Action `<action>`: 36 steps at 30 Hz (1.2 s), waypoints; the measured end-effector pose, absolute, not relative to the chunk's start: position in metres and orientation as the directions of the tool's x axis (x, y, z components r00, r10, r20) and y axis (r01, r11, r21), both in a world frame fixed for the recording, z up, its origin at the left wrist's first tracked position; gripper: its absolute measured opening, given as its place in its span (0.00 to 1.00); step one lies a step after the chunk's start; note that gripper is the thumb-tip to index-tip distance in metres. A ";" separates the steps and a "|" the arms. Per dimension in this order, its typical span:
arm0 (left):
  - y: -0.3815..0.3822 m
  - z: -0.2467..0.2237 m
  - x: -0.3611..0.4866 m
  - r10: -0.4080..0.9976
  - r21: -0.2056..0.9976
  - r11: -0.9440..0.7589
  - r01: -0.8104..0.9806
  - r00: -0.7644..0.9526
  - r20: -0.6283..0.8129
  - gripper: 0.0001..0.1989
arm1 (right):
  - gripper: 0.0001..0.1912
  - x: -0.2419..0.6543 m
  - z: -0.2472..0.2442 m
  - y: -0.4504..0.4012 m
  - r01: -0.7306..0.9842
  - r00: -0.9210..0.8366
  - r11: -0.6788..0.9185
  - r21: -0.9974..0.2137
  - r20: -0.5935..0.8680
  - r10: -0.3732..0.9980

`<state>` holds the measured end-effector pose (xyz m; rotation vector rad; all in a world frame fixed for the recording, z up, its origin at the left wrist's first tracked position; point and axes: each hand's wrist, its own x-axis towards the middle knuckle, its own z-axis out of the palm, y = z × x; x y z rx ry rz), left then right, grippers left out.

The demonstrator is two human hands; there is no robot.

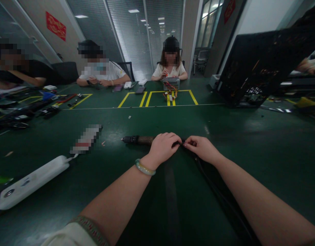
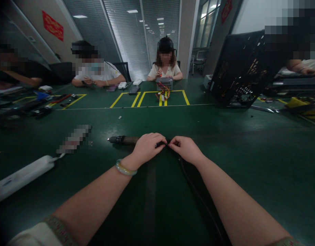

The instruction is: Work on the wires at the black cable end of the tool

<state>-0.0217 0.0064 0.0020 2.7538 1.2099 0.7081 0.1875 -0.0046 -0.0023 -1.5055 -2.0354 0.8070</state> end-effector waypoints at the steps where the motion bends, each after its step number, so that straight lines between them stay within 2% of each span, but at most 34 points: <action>1: 0.006 0.002 -0.022 0.707 0.223 -0.694 0.685 0.591 0.388 0.05 | 0.09 0.188 -0.003 -0.004 0.681 -0.279 0.223 -0.698 0.034 0.960; 9: 0.004 0.002 -0.019 0.729 0.200 -0.663 0.722 0.560 0.393 0.08 | 0.10 0.188 -0.003 -0.004 0.690 -0.280 0.240 -0.683 0.054 0.959; 25: -0.004 0.006 -0.018 0.713 0.166 -0.671 0.723 0.568 0.411 0.04 | 0.10 0.187 -0.005 -0.008 0.676 -0.276 0.261 -0.689 0.091 0.957; 36: -0.004 0.007 -0.016 0.747 0.193 -0.639 0.745 0.540 0.388 0.06 | 0.09 0.186 -0.014 -0.005 0.575 -0.276 0.330 -0.749 0.203 0.940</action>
